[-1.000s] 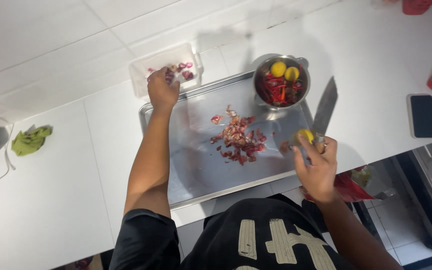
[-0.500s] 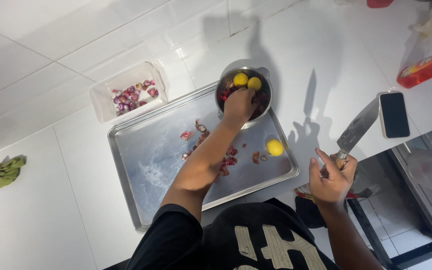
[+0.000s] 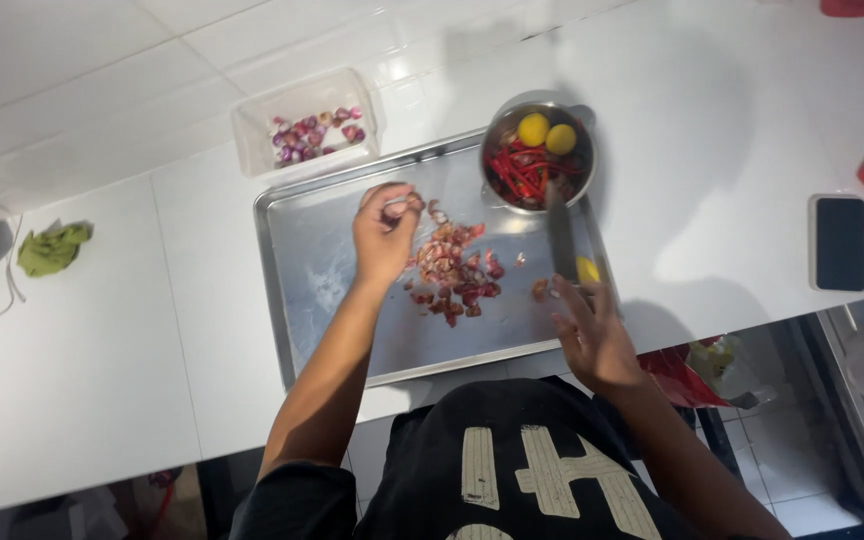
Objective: The person peels and chops shallots on a metal tray using a knife, placing the peeled shallots into a plastic container. They also briefly wash a whole fish in the sink before returning to the chopping task.
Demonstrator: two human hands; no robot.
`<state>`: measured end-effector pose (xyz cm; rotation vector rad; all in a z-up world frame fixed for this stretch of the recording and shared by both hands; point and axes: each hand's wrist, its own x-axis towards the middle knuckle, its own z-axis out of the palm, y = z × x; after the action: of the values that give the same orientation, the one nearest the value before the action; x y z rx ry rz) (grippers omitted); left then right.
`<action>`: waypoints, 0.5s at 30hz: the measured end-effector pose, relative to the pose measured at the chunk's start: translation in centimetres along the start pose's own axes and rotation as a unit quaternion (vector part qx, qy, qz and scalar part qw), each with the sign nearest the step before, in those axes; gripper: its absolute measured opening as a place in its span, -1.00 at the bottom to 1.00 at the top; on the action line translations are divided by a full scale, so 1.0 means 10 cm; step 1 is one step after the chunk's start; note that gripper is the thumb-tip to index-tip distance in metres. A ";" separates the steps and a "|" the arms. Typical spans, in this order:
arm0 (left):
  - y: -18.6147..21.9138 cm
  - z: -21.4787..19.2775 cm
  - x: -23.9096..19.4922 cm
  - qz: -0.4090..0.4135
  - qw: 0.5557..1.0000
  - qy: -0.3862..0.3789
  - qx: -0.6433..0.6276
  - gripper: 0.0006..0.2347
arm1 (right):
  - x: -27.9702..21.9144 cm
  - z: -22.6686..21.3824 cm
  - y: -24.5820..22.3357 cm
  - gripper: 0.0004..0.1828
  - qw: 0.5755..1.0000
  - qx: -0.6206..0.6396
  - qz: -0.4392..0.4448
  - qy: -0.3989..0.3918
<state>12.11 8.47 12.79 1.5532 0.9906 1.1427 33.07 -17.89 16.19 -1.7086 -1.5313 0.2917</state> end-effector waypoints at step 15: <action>-0.75 -1.08 -1.43 0.029 0.936 0.074 0.343 -0.88 | 0.07 1.37 -0.45 -0.31 0.941 -0.059 0.055 -0.329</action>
<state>-2.31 -0.97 3.86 2.0668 1.5688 1.0136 21.12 -11.97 10.57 -1.9012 -1.9495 0.9196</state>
